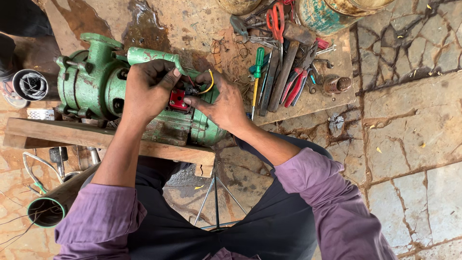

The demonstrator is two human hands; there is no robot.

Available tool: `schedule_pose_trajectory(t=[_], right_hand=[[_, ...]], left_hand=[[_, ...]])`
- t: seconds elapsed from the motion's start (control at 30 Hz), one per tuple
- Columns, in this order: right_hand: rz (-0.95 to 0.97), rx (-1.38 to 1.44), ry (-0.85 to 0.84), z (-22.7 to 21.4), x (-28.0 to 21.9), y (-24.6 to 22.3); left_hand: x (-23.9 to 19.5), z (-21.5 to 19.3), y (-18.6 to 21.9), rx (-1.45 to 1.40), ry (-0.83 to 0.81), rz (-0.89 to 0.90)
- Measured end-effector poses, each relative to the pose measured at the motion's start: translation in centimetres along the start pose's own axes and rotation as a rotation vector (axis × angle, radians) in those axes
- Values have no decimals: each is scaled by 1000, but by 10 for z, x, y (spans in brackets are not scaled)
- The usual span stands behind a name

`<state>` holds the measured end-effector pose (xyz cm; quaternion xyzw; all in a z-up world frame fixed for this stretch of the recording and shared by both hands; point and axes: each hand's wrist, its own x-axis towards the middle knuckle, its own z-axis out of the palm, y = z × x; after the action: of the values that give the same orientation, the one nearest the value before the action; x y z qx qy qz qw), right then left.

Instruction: The person works on a green electric motor, using a screwdriver to tighten components and pliers to manipulate wires within the motor's housing.

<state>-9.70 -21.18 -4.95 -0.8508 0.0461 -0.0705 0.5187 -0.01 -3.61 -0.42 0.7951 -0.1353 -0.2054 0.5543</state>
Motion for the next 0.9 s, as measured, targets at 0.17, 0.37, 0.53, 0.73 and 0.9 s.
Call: schedule_pose_trajectory(t=[0.17, 0.37, 0.53, 0.73, 0.9], right_hand=[[-34, -39, -44, -5, 6, 1], [44, -26, -150, -17, 5, -5], [-7, 89, -246, -39, 4, 12], [307, -388, -58, -133, 12, 122], [675, -851, -212, -132, -1, 206]], left_hand=[[-9, -6, 8, 36, -58, 20], [-19, -8, 12, 302, -154, 211], [-16, -8, 10, 355, -185, 34], [-20, -9, -1, 221, -213, 94], [-20, -6, -9, 263, -214, 33]])
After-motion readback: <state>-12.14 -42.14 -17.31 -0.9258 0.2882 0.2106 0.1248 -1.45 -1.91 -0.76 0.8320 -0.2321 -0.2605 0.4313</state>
